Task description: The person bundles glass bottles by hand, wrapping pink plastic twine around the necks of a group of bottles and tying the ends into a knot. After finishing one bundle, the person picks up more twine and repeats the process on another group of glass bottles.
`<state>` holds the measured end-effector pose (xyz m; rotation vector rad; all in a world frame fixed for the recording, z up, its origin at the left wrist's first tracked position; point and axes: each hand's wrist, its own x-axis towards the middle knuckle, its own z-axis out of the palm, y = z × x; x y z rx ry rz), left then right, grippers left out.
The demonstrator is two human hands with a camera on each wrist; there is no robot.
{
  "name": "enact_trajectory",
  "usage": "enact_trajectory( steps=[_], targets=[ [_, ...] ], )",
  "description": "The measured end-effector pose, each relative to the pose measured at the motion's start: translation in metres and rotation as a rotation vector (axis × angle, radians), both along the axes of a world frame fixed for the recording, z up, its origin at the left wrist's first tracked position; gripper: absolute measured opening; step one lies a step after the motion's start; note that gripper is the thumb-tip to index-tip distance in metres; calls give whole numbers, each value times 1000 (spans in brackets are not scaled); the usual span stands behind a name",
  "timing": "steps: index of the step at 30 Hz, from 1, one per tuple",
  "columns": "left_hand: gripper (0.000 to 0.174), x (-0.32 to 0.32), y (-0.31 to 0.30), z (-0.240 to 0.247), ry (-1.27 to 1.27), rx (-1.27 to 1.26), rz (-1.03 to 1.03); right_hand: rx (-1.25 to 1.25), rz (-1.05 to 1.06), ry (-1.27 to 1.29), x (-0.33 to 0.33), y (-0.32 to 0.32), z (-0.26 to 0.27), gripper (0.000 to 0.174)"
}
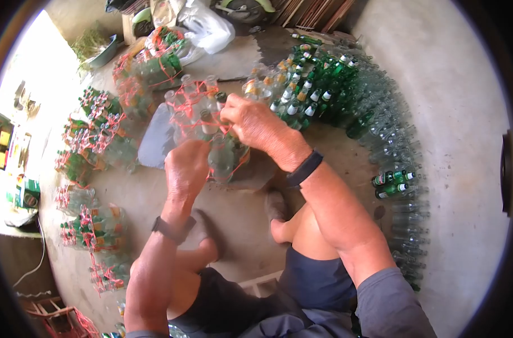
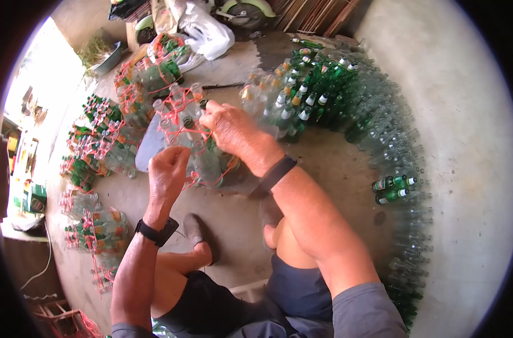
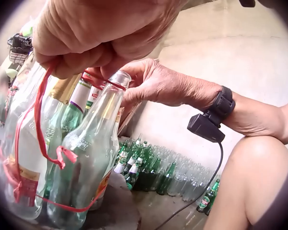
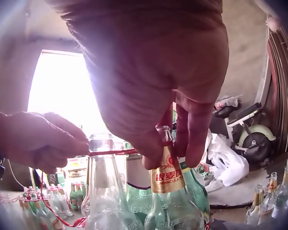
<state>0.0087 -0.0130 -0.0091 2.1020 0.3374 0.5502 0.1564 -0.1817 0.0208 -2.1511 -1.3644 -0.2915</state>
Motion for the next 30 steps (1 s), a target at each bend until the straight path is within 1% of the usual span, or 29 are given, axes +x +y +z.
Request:
enact_trajectory(
  steps=[1,3,4,6,7,11,13,14,16,17,19,22,23,24,26,27,30],
  targets=[
    [22,-3,0,0,15,4,18,34,24,1,1,1,-2,16],
    [18,-6,-2,2,-89,121,21,49,54,11,4,0,-3,14],
    [18,-9,-3,5,-66,130,42,44,68,17,6,-1,-3,13],
    [16,-11,-5,14,-21,66,44,29,35,-2,6,0,-5,12],
    [16,-11,-5,10,9,-24,41,-54,13,50,4,-2,2,18],
    [18,-12,6,5,56,-65,41,-77,-7,73,3,-3,5,20],
    [19,-15,8,11,107,-110,-24,-52,3,78,4,-3,3,16],
    [19,-16,9,11,111,-112,-19,-27,5,76,5,-3,2,13],
    [21,-15,8,12,123,-246,-33,-40,14,65,7,-4,1,14],
    [21,-16,8,13,125,-248,-26,-39,21,72,8,-4,0,14],
    [23,-15,8,14,204,-325,2,-27,32,85,8,-4,0,14],
    [25,-12,10,5,155,-365,9,-46,18,66,6,-4,3,15],
    [25,-11,10,3,154,-366,17,-43,35,22,7,-5,3,19],
    [26,-9,9,2,186,-389,45,-43,44,22,7,-7,5,19],
    [28,-7,7,-1,218,-419,87,-10,71,-84,7,-10,10,25],
    [30,-5,6,-3,222,-423,103,14,103,-88,5,-7,18,29],
    [32,-2,2,-7,200,-434,134,54,159,-102,-8,4,37,28]
  ],
)
